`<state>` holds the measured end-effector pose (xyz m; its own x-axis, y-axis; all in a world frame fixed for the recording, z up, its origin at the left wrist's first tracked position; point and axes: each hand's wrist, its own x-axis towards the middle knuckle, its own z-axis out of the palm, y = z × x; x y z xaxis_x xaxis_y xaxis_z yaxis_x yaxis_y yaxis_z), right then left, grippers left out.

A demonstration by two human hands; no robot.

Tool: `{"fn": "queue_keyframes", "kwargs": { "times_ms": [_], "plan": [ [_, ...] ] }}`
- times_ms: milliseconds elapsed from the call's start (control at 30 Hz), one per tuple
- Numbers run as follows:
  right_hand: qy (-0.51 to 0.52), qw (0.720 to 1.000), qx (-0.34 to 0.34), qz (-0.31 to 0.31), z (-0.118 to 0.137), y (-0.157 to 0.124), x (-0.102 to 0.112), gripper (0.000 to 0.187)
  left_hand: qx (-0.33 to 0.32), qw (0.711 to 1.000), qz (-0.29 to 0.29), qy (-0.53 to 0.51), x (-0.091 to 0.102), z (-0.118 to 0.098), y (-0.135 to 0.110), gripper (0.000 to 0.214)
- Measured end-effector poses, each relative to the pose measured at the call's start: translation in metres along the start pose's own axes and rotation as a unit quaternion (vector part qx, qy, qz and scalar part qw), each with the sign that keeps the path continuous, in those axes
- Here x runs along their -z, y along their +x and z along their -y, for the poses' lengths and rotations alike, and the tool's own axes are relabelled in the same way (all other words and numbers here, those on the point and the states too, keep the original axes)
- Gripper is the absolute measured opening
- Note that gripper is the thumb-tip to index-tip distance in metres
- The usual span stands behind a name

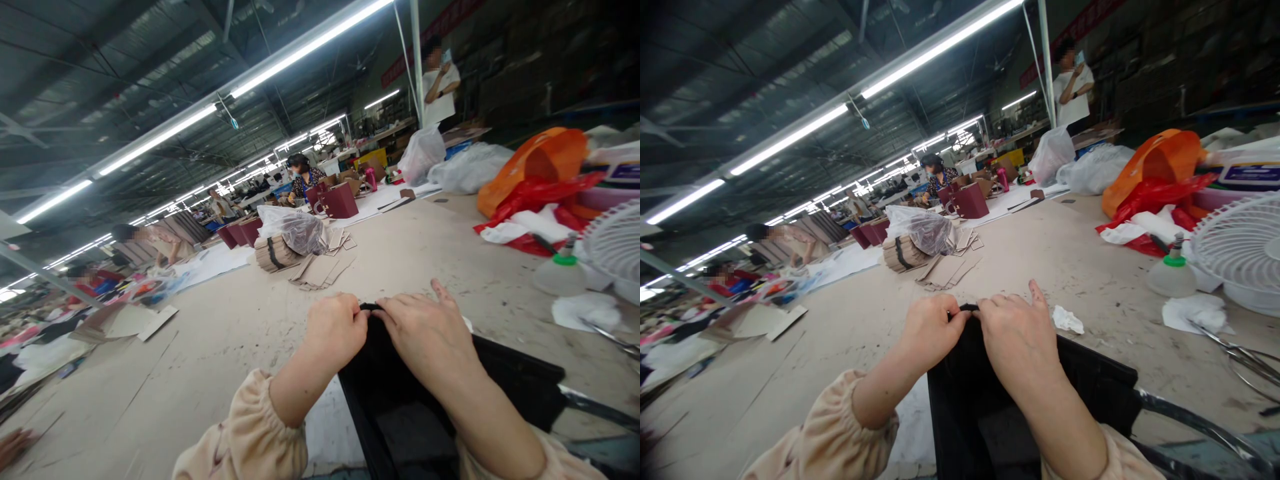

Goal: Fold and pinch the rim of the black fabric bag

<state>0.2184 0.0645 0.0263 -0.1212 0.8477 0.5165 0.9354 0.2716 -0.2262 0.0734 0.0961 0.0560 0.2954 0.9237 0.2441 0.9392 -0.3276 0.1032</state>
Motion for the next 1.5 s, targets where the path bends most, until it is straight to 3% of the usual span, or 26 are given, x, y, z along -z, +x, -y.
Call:
{"fn": "queue_keyframes", "kwargs": {
  "times_ms": [167,333,400,500,567,933,1067,1200,1500],
  "plan": [
    [0.005,1.000,-0.001,-0.009,0.000,0.003,-0.002,0.019,-0.028,0.999,-0.005,-0.043,0.003,0.002,-0.004,0.018],
    [0.017,1.000,-0.003,-0.021,-0.001,0.004,-0.003,0.020,-0.066,0.976,-0.024,-0.206,0.013,0.009,-0.021,0.009],
    [0.019,1.000,0.000,-0.024,-0.001,0.004,-0.003,0.020,-0.051,0.960,-0.040,-0.273,0.017,0.013,-0.028,0.012],
    [0.016,0.999,0.002,-0.027,0.000,0.003,-0.003,0.021,0.024,0.948,-0.035,-0.316,0.021,0.020,-0.034,0.035],
    [0.010,1.000,0.000,-0.027,0.000,0.004,-0.004,0.021,0.055,0.950,-0.011,-0.306,0.021,0.022,-0.034,0.045],
    [0.011,1.000,-0.004,-0.025,0.000,0.003,-0.002,0.019,0.048,0.969,0.042,-0.238,0.019,0.023,-0.034,0.036],
    [0.012,0.999,0.001,-0.031,0.001,0.003,-0.003,0.020,0.017,0.972,0.021,-0.232,0.019,0.025,-0.036,0.032],
    [0.007,0.999,-0.002,-0.038,0.000,0.004,-0.003,0.021,0.012,0.986,-0.034,-0.163,0.019,0.019,-0.037,0.023],
    [-0.002,1.000,-0.003,-0.028,-0.001,0.004,-0.003,0.021,-0.018,0.993,-0.082,-0.081,0.019,0.008,-0.031,0.012]
  ]
}}
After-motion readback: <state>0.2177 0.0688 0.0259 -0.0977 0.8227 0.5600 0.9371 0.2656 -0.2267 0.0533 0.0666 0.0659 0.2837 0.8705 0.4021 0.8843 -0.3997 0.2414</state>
